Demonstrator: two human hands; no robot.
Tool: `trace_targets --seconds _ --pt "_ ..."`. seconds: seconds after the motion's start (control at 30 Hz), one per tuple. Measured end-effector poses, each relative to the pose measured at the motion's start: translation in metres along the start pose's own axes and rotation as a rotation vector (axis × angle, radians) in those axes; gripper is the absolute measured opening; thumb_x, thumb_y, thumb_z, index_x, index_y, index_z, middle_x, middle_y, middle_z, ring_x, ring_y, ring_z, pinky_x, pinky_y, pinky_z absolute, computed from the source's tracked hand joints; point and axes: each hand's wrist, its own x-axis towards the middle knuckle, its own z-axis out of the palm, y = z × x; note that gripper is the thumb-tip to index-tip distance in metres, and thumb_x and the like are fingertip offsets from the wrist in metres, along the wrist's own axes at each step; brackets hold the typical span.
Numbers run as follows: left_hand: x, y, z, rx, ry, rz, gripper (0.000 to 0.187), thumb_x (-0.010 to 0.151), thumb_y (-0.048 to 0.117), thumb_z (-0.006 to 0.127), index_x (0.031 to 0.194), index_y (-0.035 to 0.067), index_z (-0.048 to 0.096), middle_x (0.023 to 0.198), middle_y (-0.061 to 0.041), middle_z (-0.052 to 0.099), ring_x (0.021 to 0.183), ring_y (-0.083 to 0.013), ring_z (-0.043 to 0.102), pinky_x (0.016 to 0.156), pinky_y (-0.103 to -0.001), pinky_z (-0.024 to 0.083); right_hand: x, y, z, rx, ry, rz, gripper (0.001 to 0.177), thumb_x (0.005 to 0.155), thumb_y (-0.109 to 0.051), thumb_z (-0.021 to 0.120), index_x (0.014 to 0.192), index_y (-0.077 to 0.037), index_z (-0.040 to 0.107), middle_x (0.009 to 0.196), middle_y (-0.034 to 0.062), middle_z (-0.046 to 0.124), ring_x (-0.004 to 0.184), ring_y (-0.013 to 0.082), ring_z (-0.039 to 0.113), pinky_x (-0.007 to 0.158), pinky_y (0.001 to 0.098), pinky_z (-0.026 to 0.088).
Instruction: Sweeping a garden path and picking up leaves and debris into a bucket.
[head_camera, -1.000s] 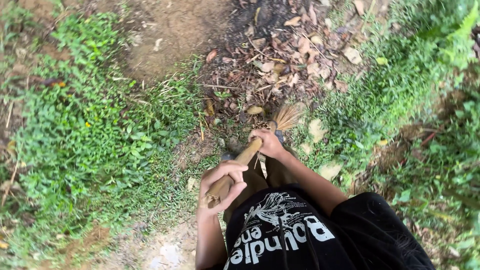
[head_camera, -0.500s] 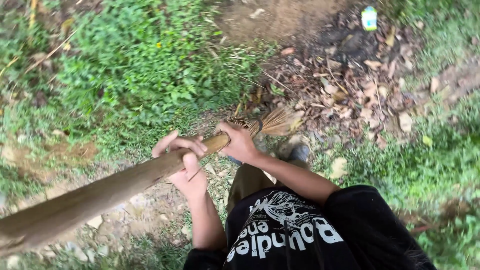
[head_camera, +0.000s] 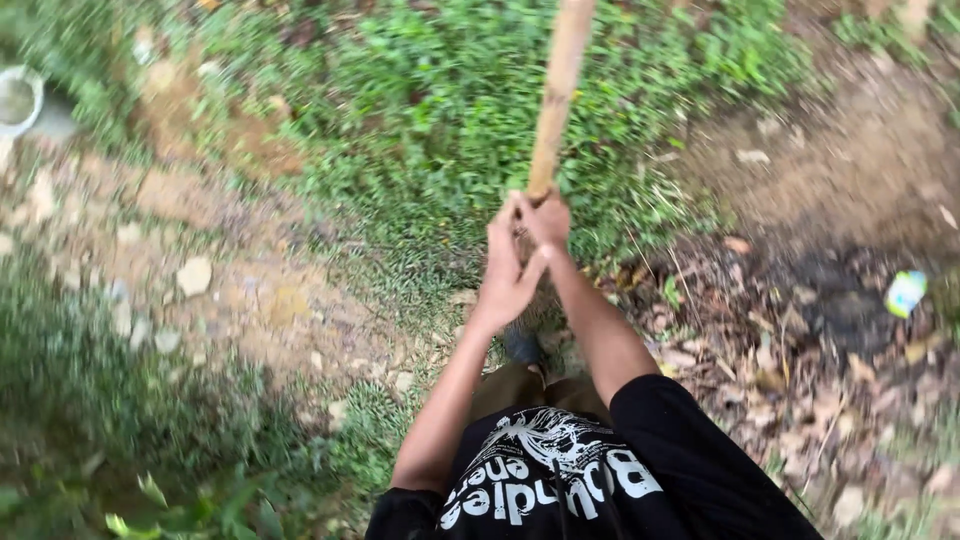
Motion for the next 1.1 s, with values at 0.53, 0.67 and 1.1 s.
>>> trace_targets --seconds 0.53,0.67,1.1 --pt "-0.198 -0.146 -0.010 0.145 0.351 -0.794 0.046 0.096 0.035 0.065 0.128 0.002 0.058 0.118 -0.018 0.072 0.109 -0.0321 0.071 0.094 -0.041 0.055 -0.075 0.187 0.046 -0.288 -0.926 -0.267 0.053 0.097 -0.027 0.066 0.146 -0.009 0.053 0.147 0.0135 0.058 0.128 0.0273 0.059 0.105 0.0421 0.049" --pt "-0.243 -0.135 -0.003 0.191 0.280 -0.977 0.052 0.096 0.040 0.064 0.133 0.006 0.055 0.118 -0.021 0.070 0.110 -0.0357 0.068 0.095 -0.043 0.053 -0.106 0.254 0.058 -0.221 -1.223 -0.450 0.044 0.088 -0.024 0.075 0.129 -0.009 0.066 0.130 0.0097 0.069 0.109 0.0230 0.070 0.094 0.0369 0.057" --pt "-0.320 -0.191 -0.108 0.092 0.424 -0.971 0.053 0.096 0.044 0.063 0.134 0.008 0.057 0.119 -0.020 0.070 0.113 -0.0343 0.067 0.096 -0.042 0.051 -0.130 0.026 0.230 -0.161 -1.247 -0.509 0.039 0.093 -0.021 0.068 0.129 -0.007 0.066 0.128 0.0096 0.071 0.118 0.0219 0.066 0.101 0.0363 0.050"
